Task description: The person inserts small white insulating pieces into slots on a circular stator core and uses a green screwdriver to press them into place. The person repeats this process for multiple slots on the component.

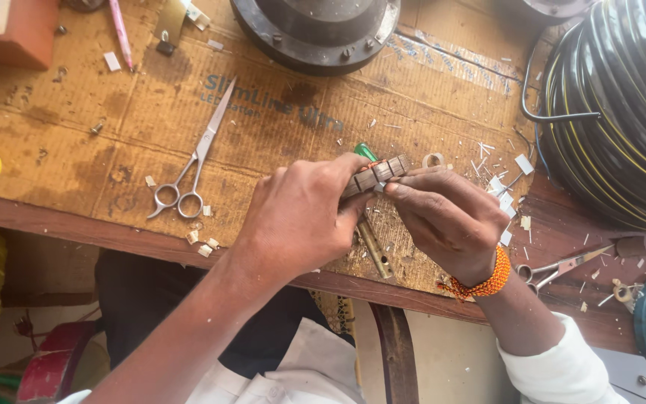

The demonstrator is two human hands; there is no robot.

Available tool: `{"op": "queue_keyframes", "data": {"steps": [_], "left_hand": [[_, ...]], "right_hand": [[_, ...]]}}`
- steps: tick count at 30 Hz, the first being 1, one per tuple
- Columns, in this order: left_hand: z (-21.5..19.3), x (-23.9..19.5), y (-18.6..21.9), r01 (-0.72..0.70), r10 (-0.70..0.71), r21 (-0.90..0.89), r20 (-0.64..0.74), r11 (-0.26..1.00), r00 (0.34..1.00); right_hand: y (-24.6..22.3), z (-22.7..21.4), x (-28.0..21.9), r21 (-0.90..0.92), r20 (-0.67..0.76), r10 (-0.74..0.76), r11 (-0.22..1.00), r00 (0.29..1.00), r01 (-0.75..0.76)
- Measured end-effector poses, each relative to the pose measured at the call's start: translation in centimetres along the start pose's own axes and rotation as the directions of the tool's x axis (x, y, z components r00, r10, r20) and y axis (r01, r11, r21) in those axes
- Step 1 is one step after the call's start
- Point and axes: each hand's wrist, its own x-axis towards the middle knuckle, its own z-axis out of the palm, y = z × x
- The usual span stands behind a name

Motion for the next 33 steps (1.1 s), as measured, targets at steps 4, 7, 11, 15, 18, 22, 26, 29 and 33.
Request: {"op": "queue_keyframes", "data": {"steps": [4, 7, 11, 15, 18, 22, 26, 29, 33], "left_hand": [[0.1, 0.0, 0.0, 0.013, -0.013, 0.028, -0.002, 1.0, 1.0], [0.4, 0.1, -0.2, 0.028, -0.029, 0.024, 0.029, 0.999, 0.999], [0.2, 0.1, -0.2, -0.014, 0.015, 0.022, -0.018, 1.0, 1.0], [-0.7, 1.1, -0.6, 0.02, -0.022, 0.028, 0.059, 0.999, 0.998], [-1.7, 1.4, -1.1, 0.023, -0.02, -0.02, 0.106, 1.0, 0.994], [-2.4, 1.7, -1.3, 0.013, -0.007, -0.035, 0.163, 0.999, 0.987], [-2.2, 1.8, -1.9, 0.016, 0.001, -0.1, 0.168, 0.995, 0.986], [-2.1, 1.7, -2.4, -0.002, 0.016, -0.1, 0.141, 0.995, 0.99], [-2.0, 1.8, -2.8, -0.032, 0.042, -0.09, 0.107, 0.995, 0.993]], "right_hand": [[-0.2, -0.2, 0.1, -0.022, 0.013, -0.017, 1.0, 1.0, 0.017], [0.2, -0.4, -0.1, -0.039, 0.045, -0.076, 0.996, 0.996, 0.078], [0.7, 0.7, 0.0, -0.1, -0.01, -0.173, 0.98, 0.985, 0.171], [-0.2, 1.9, 0.7, -0.168, -0.06, -0.2, 0.968, 0.978, 0.188], [-1.8, 0.3, 1.1, -0.207, 0.064, -0.061, 0.976, 0.996, 0.073], [-2.1, -0.9, 2.2, -0.204, 0.169, -0.036, 0.976, 0.985, 0.07], [-1.4, 0.3, 2.0, -0.226, 0.068, -0.179, 0.955, 0.982, 0.19], [-1.7, 1.5, 1.6, -0.239, -0.003, -0.152, 0.96, 0.988, 0.147], [-2.6, 2.8, 1.3, -0.308, -0.079, -0.068, 0.951, 0.995, 0.041]]}}
